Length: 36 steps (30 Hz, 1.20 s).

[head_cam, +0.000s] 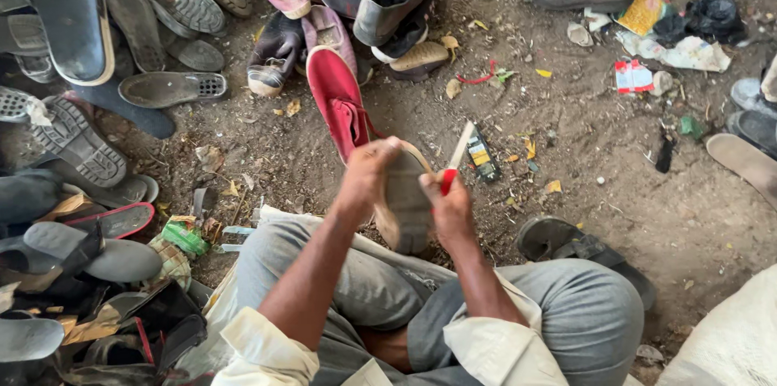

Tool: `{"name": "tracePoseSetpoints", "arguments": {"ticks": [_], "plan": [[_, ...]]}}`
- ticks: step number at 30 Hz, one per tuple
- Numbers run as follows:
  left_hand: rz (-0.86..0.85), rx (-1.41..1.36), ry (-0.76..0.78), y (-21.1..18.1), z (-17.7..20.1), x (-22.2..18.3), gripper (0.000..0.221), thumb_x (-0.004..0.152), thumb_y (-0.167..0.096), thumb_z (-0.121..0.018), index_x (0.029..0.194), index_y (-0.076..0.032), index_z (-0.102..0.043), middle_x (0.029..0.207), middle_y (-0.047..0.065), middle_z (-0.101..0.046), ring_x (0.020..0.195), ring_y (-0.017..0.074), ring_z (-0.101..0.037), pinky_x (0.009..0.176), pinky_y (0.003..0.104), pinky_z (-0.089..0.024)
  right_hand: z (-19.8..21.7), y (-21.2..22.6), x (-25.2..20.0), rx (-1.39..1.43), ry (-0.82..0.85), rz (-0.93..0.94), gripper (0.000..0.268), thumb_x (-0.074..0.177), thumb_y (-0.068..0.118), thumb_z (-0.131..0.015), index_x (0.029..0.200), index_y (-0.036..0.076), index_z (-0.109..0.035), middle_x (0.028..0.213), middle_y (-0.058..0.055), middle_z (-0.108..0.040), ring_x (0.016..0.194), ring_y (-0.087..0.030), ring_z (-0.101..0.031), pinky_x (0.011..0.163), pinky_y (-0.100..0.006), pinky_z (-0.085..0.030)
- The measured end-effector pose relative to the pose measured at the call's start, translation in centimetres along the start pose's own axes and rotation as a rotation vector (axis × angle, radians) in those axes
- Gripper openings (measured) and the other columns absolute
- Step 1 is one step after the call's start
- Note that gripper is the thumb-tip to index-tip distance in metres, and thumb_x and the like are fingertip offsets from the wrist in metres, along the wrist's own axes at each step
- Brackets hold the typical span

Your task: The person scrapes the bottom of several shoes with a blade and applies adhesive or material from a tube while surrounded by a pile of footwear.

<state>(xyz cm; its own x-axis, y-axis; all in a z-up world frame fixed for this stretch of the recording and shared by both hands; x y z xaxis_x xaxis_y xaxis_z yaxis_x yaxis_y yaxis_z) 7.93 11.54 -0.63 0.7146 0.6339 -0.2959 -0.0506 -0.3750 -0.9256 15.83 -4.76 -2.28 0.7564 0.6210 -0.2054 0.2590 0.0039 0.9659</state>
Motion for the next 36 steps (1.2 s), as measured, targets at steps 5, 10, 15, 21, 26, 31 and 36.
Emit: {"name": "tracePoseSetpoints", "arguments": {"ticks": [5, 10, 15, 21, 26, 31, 36], "plan": [[0.123, -0.055, -0.02, 1.7, 1.1, -3.6, 0.035, 0.1, -0.034, -0.064, 0.092, -0.001, -0.074, 0.08, 0.001, -0.07, 0.068, 0.0107, -0.06, 0.065, 0.03, -0.05, 0.2, -1.1, -1.0, 0.028, 0.112, -0.156, 0.031, 0.093, 0.033, -0.077, 0.088, 0.01, -0.057, 0.077, 0.003, -0.047, 0.068, -0.01, -0.042, 0.064, -0.029, -0.034], [0.035, -0.082, -0.182, 2.9, 3.0, -4.9, 0.033, 0.1, -0.032, -0.065, 0.091, -0.002, -0.074, 0.084, 0.0, -0.068, 0.073, 0.0098, -0.059, 0.069, 0.029, -0.049, 0.4, -0.4, 0.7, 0.141, 0.079, -0.25, 0.034, 0.1, 0.039, -0.058, 0.095, 0.007, -0.067, 0.089, -0.009, -0.071, 0.078, -0.019, -0.066, 0.075, -0.034, -0.052], [0.085, -0.261, -0.217, 3.8, 3.7, -6.4, 0.028, 0.098, -0.029, -0.062, 0.087, -0.005, -0.071, 0.083, 0.002, -0.07, 0.072, 0.0126, -0.062, 0.069, 0.029, -0.051, 5.3, 4.9, 8.8, 0.533, -0.155, -0.36, 0.053, 0.103, 0.056, -0.039, 0.132, 0.011, -0.044, 0.111, -0.017, -0.07, 0.099, -0.031, -0.069, 0.088, -0.051, -0.05], [-0.038, -0.185, -0.242, 3.5, 3.8, -8.7, 0.03, 0.101, -0.03, -0.063, 0.085, -0.005, -0.069, 0.081, -0.002, -0.065, 0.072, 0.0082, -0.056, 0.069, 0.027, -0.046, 9.4, 9.6, 14.3, 0.451, -0.238, -0.265, 0.062, 0.099, 0.062, -0.041, 0.126, 0.006, -0.039, 0.148, -0.032, -0.051, 0.141, -0.045, -0.049, 0.113, -0.065, -0.035], [-0.048, -0.174, -0.238, 2.9, 3.5, -9.4, 0.03, 0.1, -0.031, -0.062, 0.083, -0.006, -0.069, 0.078, -0.004, -0.063, 0.071, 0.0077, -0.053, 0.068, 0.027, -0.045, 10.8, 10.1, 16.4, 0.478, -0.235, -0.222, 0.056, 0.098, 0.064, -0.041, 0.113, 0.01, -0.041, 0.151, -0.033, -0.047, 0.144, -0.046, -0.044, 0.115, -0.067, -0.032], [-0.053, -0.107, -0.247, 3.0, 3.3, -9.4, 0.035, 0.102, -0.033, -0.064, 0.083, -0.005, -0.066, 0.08, -0.004, -0.06, 0.075, 0.0072, -0.05, 0.07, 0.027, -0.042, 10.2, 10.4, 16.8, 0.482, -0.229, -0.228, 0.052, 0.101, 0.059, -0.041, 0.115, 0.009, -0.042, 0.147, -0.032, -0.051, 0.135, -0.045, -0.051, 0.111, -0.067, -0.033], [0.035, -0.191, -0.246, 2.9, 2.6, -8.1, 0.031, 0.097, -0.033, -0.064, 0.086, -0.005, -0.071, 0.082, -0.003, -0.064, 0.076, 0.0102, -0.055, 0.072, 0.03, -0.046, 6.0, 8.5, 10.9, 0.106, -0.049, -0.208, 0.043, 0.105, 0.042, -0.046, 0.106, 0.002, -0.063, 0.102, -0.02, -0.073, 0.081, -0.026, -0.074, 0.077, -0.046, -0.057]]}}
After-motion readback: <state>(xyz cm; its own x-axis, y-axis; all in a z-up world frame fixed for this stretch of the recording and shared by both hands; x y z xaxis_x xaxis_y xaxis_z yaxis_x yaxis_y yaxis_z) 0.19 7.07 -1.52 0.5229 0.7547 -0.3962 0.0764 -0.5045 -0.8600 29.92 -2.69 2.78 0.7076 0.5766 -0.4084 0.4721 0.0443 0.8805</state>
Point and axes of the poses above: each hand's wrist, its own x-axis towards the middle knuckle, its own z-axis out of the back of the hand, y = z × x, the point moved 6 cm from there along x, towards the middle knuckle
